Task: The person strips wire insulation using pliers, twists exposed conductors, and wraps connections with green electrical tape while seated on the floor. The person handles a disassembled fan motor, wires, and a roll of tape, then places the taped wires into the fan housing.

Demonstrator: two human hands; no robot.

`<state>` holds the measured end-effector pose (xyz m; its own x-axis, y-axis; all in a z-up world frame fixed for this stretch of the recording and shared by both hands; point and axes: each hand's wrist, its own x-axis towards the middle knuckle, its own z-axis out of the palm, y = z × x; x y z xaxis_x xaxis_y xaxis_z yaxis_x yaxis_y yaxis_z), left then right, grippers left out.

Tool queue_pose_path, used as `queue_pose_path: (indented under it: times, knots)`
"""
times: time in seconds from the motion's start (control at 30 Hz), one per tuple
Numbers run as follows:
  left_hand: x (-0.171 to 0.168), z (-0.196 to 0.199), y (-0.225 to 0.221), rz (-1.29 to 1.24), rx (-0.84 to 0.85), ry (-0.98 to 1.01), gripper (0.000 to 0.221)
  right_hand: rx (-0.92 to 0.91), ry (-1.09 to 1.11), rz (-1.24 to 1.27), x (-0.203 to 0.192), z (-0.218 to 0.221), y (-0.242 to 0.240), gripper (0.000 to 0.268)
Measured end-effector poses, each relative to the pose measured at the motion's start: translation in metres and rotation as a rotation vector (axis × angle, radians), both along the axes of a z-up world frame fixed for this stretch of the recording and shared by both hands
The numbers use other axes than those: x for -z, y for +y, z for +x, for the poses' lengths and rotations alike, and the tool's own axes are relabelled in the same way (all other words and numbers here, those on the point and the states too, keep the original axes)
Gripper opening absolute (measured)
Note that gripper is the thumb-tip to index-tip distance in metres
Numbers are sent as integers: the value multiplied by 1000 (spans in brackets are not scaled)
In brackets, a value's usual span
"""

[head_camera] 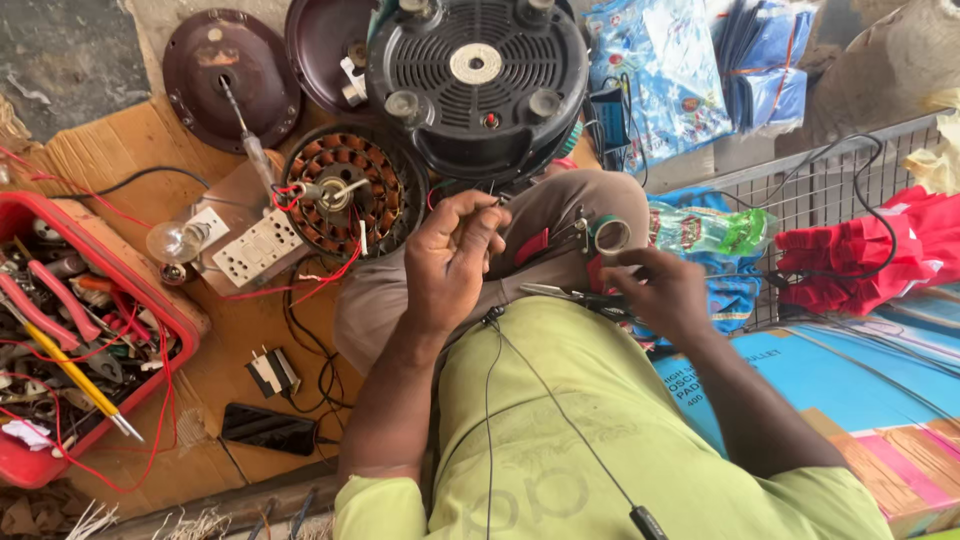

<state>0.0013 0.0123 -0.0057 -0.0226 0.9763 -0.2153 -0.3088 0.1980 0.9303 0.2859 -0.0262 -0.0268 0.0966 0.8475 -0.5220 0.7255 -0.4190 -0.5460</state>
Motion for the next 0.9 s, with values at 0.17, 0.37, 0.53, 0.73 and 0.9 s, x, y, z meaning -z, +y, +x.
queue_pose_path:
  times: [0.17,0.37,0.53,0.73,0.9]
  knots:
    - [1,-1,-4,-34,-38,124,17,-76,-86,41,9,-8,4,29]
    - [8,-4,-6,-139,-25,133,21,-105,142,446,20,2,1,41]
    - [8,-7,-9,-170,-25,110,21,-125,67,357,22,7,34,25]
    - [2,-18,-12,21,-96,392,15,-276,156,612,-13,-12,136,28]
    - [-2,-17,-16,123,-98,571,13,-514,229,670,-31,-93,225,29]
